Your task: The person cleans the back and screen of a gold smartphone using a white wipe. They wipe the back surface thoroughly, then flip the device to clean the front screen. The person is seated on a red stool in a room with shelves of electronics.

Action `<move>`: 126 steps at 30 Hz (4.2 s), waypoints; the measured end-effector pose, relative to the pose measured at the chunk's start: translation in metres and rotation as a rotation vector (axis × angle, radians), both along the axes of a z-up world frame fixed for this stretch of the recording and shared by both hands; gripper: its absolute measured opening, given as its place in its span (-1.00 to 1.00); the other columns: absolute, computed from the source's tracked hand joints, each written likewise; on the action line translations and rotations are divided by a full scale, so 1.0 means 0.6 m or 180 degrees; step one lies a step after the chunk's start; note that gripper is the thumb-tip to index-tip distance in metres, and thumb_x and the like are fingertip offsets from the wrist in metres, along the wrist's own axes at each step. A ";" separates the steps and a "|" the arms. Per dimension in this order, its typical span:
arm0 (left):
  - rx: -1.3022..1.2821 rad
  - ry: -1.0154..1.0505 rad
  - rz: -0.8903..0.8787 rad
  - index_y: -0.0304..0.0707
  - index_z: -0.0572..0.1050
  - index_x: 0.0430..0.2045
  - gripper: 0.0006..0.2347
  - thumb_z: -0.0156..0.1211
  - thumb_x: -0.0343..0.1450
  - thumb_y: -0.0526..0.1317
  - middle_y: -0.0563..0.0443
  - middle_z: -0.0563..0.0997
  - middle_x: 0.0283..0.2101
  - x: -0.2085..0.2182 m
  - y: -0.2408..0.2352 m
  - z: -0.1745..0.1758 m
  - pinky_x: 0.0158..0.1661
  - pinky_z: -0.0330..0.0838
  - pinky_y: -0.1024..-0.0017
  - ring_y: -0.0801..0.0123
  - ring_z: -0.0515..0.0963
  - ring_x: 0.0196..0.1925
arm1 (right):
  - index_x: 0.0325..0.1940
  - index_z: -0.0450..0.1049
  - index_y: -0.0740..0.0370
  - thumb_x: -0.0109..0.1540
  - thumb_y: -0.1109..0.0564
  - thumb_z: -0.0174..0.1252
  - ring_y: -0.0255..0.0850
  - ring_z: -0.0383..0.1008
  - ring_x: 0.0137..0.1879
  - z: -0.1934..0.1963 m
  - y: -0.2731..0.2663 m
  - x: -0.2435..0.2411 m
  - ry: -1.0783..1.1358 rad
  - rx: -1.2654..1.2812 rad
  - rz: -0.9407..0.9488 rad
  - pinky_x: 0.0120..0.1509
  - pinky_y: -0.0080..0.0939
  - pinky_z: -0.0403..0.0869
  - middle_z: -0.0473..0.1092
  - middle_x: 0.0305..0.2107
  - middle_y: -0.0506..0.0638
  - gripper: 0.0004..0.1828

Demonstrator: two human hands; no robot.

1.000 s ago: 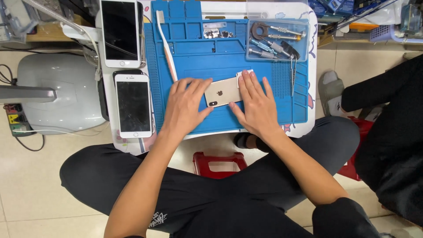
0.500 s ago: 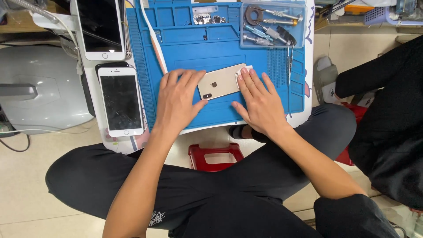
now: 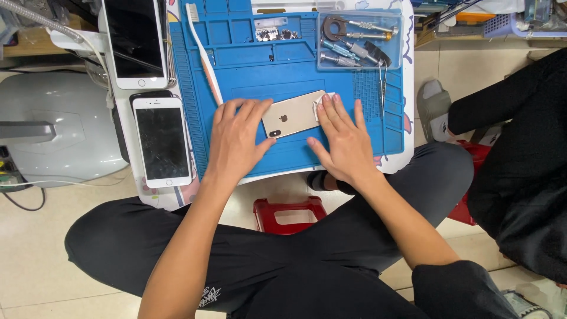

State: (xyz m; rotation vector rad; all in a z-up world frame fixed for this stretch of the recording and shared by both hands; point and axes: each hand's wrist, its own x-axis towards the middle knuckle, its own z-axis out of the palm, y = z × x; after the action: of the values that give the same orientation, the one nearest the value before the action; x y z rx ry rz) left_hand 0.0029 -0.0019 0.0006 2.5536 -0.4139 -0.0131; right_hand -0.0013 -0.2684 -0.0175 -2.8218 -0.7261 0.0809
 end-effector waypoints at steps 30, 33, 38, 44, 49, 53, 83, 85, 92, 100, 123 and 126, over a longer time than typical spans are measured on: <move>-0.0122 0.0038 0.0094 -0.14 0.51 0.23 -0.34 0.65 0.18 -0.20 -0.07 0.63 0.04 -0.003 -0.006 -0.007 0.32 0.18 -0.09 0.02 0.45 0.25 | 0.58 0.22 0.37 0.30 -0.43 0.10 0.09 0.05 0.66 -0.014 0.006 -0.022 -0.0058 0.0145 -0.0270 0.73 0.20 -0.19 0.13 0.53 0.26 0.01; -0.0155 0.0057 0.0063 -0.18 0.51 0.24 -0.32 0.66 0.17 -0.23 -0.10 0.63 0.03 0.002 -0.007 0.001 0.30 0.18 -0.12 -0.02 0.45 0.22 | 0.59 0.19 0.31 0.21 -0.55 0.12 0.11 0.03 0.66 -0.016 0.024 -0.066 -0.0003 0.0134 -0.0013 0.72 0.23 -0.13 0.12 0.53 0.25 0.13; -0.0090 0.0093 0.0060 -0.20 0.52 0.25 -0.33 0.65 0.17 -0.24 -0.11 0.63 0.02 -0.003 -0.008 0.005 0.30 0.19 -0.11 -0.02 0.46 0.21 | 0.61 0.17 0.16 0.28 -0.52 0.06 -0.08 -0.05 0.69 -0.039 0.006 -0.087 0.0058 0.0236 -0.0171 0.76 0.16 -0.25 0.02 0.59 0.04 0.01; -0.0090 0.0026 0.0043 -0.21 0.52 0.24 -0.31 0.66 0.15 -0.26 -0.12 0.64 0.01 -0.003 -0.006 0.005 0.28 0.19 -0.11 -0.02 0.47 0.20 | 0.60 0.23 0.23 0.36 -0.37 0.04 -0.04 0.03 0.67 -0.043 -0.015 -0.052 -0.0157 0.0361 -0.0665 0.73 0.23 -0.32 0.15 0.54 0.12 -0.12; -0.0118 0.0060 0.0072 -0.21 0.53 0.24 -0.30 0.67 0.14 -0.27 -0.12 0.64 0.01 -0.002 -0.007 0.005 0.29 0.18 -0.12 -0.03 0.47 0.21 | 0.60 0.21 0.28 0.34 -0.38 0.06 0.01 0.00 0.68 -0.033 0.011 -0.073 -0.0289 0.0055 -0.0464 0.73 0.23 -0.20 0.11 0.55 0.18 -0.08; -0.0122 0.0026 0.0082 -0.20 0.52 0.24 -0.29 0.68 0.13 -0.27 -0.12 0.64 0.01 -0.003 -0.006 0.000 0.28 0.19 -0.14 -0.03 0.47 0.21 | 0.59 0.23 0.26 0.35 -0.41 0.03 0.03 0.08 0.65 -0.035 0.003 -0.057 -0.0301 0.0009 -0.0358 0.72 0.26 -0.24 0.17 0.52 0.19 -0.08; -0.0128 -0.0067 0.0045 -0.19 0.48 0.28 -0.31 0.63 0.18 -0.29 -0.13 0.64 0.08 -0.018 0.002 0.000 0.38 0.07 -0.17 -0.05 0.48 0.27 | 0.66 0.11 0.18 0.44 -0.30 -0.21 -0.05 -0.07 0.70 -0.023 0.070 -0.064 -0.0107 -0.0168 -0.0047 0.73 0.20 -0.30 0.02 0.60 0.09 -0.20; -0.0132 -0.0087 0.0069 -0.19 0.47 0.29 -0.30 0.63 0.18 -0.29 -0.13 0.64 0.08 -0.014 0.003 -0.003 0.38 0.08 -0.17 -0.05 0.49 0.27 | 0.66 0.10 0.17 0.44 -0.31 -0.21 -0.05 -0.08 0.70 -0.029 0.078 -0.053 -0.0113 -0.0109 0.0012 0.74 0.20 -0.30 0.00 0.60 0.09 -0.19; -0.0135 -0.0029 0.0039 -0.15 0.45 0.30 -0.29 0.62 0.18 -0.25 -0.10 0.64 0.08 -0.013 0.000 -0.015 0.36 0.15 -0.16 -0.02 0.50 0.26 | 0.68 0.05 0.07 0.44 -0.37 -0.22 -0.12 -0.10 0.70 -0.031 0.078 -0.056 -0.0160 -0.0059 0.0464 0.74 0.18 -0.26 -0.05 0.62 -0.01 -0.18; -0.0041 0.0097 -0.0044 -0.20 0.47 0.28 -0.33 0.60 0.21 -0.24 -0.13 0.65 0.07 0.001 0.001 0.014 0.36 0.20 -0.10 0.00 0.51 0.25 | 0.67 0.04 -0.03 0.43 -0.39 -0.23 -0.16 -0.02 0.68 -0.032 0.050 -0.033 -0.0352 -0.0075 0.0824 0.74 0.23 -0.20 0.01 0.59 -0.07 -0.21; -0.0061 0.0301 0.0113 -0.09 0.46 0.30 -0.33 0.58 0.23 -0.17 -0.06 0.67 0.05 -0.001 0.004 0.003 0.42 0.17 -0.06 0.07 0.50 0.31 | 0.54 0.26 0.18 0.45 -0.23 -0.17 -0.08 0.09 0.65 0.012 0.047 0.014 -0.0461 0.0076 0.1673 0.74 0.26 -0.12 0.20 0.50 0.11 -0.32; 0.0021 0.0307 0.0103 -0.07 0.47 0.29 -0.32 0.59 0.20 -0.19 -0.04 0.68 0.06 -0.002 0.003 0.008 0.43 0.15 -0.04 0.12 0.50 0.32 | 0.55 0.25 0.17 0.38 -0.20 -0.04 -0.08 0.05 0.66 0.014 0.051 0.011 -0.0611 0.0041 0.1581 0.75 0.25 -0.10 0.16 0.53 0.09 -0.29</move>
State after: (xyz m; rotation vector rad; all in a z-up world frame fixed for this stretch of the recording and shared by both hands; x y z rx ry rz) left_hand 0.0019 0.0002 0.0056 2.5535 -0.3356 -0.1253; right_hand 0.0053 -0.2377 -0.0092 -2.5919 -1.4487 -0.1146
